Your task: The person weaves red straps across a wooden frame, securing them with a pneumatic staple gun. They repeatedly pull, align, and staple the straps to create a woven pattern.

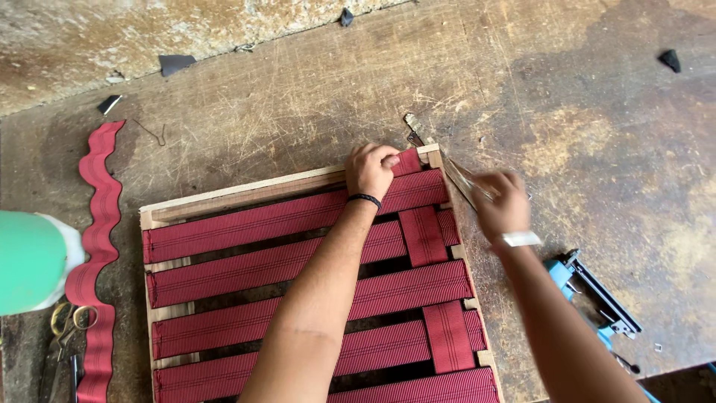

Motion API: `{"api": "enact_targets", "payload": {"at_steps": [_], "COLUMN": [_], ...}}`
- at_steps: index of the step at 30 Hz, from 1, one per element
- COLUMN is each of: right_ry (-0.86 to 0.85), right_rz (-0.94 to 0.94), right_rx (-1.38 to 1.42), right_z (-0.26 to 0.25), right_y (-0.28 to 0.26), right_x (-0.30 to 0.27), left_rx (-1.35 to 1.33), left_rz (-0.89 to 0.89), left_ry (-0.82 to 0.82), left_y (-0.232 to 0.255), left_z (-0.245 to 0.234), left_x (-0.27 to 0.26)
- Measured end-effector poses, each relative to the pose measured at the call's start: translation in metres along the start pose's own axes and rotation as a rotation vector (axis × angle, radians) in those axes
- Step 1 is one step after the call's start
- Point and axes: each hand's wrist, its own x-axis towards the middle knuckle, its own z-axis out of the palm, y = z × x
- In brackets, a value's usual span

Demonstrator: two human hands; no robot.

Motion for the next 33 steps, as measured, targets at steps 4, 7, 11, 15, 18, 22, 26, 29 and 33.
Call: {"api": "enact_targets", "payload": {"at_steps": [4,7,11,15,18,22,26,29,33], "right_ry": [-0.092,-0.238,-0.322,-0.367,-0.333,-0.334,-0.424,-0.38,-0.376], "right_rz": [0.414,0.643,0.367,0.417,0.469,0.62,0.421,0.329,0.375], "right_rx": [-0.307,-0.363,-0.516,-0.529,-0.317,0.254,0.346,0.327,0.37], "right_z": [-0.072,-0.09,-0.081,-0.087,-0.103,-0.111,-0.067,-0.031,-0.009], "right_y": [0.098,0.169,0.225,0.198,0.126,0.011,-0.071,-0.101,-0.108], "right_x": [-0.092,-0.14,-0.149,-0.133,-0.122,-0.084,-0.021,0.009,0.021], "left_rx": [0.031,0.024,-0.007,-0.054,-0.026,0.001,0.005,0.005,-0.003], "left_rz": [-0.088,-0.077,-0.135,-0.105,-0.046,0.02,0.039,0.051,0.044], "left_ry": [-0.1,-0.089,-0.178,-0.162,-0.093,-0.058,-0.027,-0.046,-0.109], "left_y": [0.0,0.002,0.004,0.004,-0.003,-0.008,-0.002,0.0,0.004], "left_z": [0.001,0.002,0.0,0.0,0.005,0.011,0.008,-0.002,-0.009], "left_x": [0.008,0.011,0.011,0.012,0.008,0.007,0.007,0.008,0.008]}}
